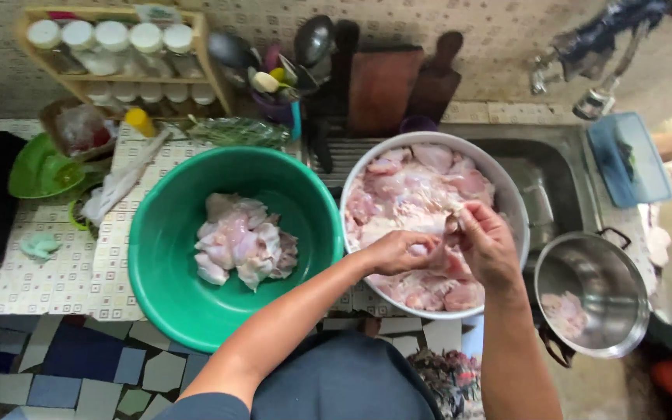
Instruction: Sorting raw chicken pieces from a large bowl into separate containers by hand.
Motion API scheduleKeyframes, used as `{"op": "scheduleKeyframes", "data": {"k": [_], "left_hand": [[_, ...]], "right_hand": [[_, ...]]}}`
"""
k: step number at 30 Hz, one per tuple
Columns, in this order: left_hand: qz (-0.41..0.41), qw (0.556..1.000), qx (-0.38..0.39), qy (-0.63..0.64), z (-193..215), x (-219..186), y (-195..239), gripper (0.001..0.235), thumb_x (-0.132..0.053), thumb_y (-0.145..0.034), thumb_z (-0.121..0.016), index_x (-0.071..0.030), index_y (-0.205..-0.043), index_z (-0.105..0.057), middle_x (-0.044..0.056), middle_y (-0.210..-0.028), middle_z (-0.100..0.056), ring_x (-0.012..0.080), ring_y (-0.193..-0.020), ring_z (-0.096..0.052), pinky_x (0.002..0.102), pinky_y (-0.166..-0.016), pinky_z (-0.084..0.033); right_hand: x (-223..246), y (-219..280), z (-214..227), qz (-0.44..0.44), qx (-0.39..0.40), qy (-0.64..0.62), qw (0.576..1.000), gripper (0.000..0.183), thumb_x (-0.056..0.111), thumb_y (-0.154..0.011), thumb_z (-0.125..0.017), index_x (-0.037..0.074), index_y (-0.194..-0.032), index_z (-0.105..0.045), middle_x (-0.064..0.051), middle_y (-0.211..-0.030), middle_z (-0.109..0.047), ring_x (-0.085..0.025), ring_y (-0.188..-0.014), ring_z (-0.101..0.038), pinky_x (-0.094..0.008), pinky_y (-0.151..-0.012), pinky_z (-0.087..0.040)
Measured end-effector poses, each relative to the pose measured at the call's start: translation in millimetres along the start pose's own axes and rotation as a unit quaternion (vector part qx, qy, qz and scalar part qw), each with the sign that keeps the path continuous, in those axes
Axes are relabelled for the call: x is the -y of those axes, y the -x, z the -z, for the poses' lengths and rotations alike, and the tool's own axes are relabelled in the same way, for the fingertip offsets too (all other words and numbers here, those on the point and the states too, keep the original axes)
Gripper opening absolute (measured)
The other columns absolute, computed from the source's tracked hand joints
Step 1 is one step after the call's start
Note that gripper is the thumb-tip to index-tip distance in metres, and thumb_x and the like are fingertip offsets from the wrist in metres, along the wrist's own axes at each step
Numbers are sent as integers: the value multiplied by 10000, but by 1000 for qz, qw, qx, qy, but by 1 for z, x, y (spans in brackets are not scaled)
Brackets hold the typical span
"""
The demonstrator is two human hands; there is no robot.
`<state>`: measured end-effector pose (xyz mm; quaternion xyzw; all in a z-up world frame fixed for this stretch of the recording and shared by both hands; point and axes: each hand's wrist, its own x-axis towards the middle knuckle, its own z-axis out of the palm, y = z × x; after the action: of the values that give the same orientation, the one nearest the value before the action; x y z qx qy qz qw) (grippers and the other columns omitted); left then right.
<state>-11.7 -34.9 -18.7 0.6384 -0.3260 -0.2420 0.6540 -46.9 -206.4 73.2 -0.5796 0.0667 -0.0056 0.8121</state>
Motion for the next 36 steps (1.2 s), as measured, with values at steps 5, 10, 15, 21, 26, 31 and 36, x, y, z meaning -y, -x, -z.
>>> {"op": "scheduleKeyframes", "data": {"k": [5, 10, 15, 21, 26, 31, 36], "left_hand": [[90, 940, 10, 329, -31, 3, -14, 399, -99, -846, -745, -151, -1177, -528, -50, -925, -631, 65, -784, -666, 203, -633, -610], [201, 945, -53, 253, -19, 15, 4, 153, -112, -905, -559, -128, -1014, -666, -17, -701, -613, 50, -560, -577, 193, -430, -522], [217, 947, -65, 228, -3, 32, 8, 179, -104, -860, -508, -102, -942, -667, -8, -610, -581, 57, -481, -551, 196, -361, -438], [142, 988, -28, -59, 7, -72, 14, 196, -288, -857, -643, -100, -904, -679, 146, -681, -644, 269, -708, -632, 411, -682, -506], [87, 993, -51, -64, 11, -106, 40, 140, -236, -876, -587, -155, -933, -687, 116, -740, -690, 267, -760, -675, 398, -741, -528], [307, 939, -139, -66, 56, -211, 74, 287, -222, -952, -509, -153, -862, -773, 57, -1170, -689, 218, -938, -755, 213, -590, -676], [307, 893, -249, -216, 134, -106, 156, 288, -275, -904, -556, -82, -1095, -650, 129, -916, -757, 268, -849, -719, 373, -675, -540]], "right_hand": [[16, 10, 5, -1, -36, -34, 999, 133, 99, -1018, -508, 9, -1103, -556, -86, -747, -562, -105, -627, -569, -265, -558, -543], [15, 14, 25, -63, -16, 105, 992, 133, 103, -1024, -453, 28, -1077, -549, -68, -734, -487, -85, -632, -386, -194, -531, -388], [40, 38, -21, -1, 136, 549, 825, 133, 167, -821, -668, 75, -916, -673, -220, -778, -686, -459, -801, -644, -519, -699, -501], [-5, 29, -5, 42, 51, 488, 870, 141, 209, -922, -614, 147, -809, -673, -112, -651, -633, -221, -647, -594, -362, -617, -493], [13, 34, -8, -64, -222, 370, 900, 146, 266, -913, -644, 224, -831, -758, -129, -513, -625, -241, -445, -648, -345, -370, -513], [1, 50, 179, 120, -322, 569, 747, 179, 195, -1106, -668, 43, -1052, -746, -70, -832, -615, -202, -751, -512, -355, -674, -410], [-21, 69, 314, -34, -337, 628, 701, 364, 143, -901, -684, 28, -1247, -665, -215, -1132, -644, -353, -965, -610, -443, -786, -491]]}}
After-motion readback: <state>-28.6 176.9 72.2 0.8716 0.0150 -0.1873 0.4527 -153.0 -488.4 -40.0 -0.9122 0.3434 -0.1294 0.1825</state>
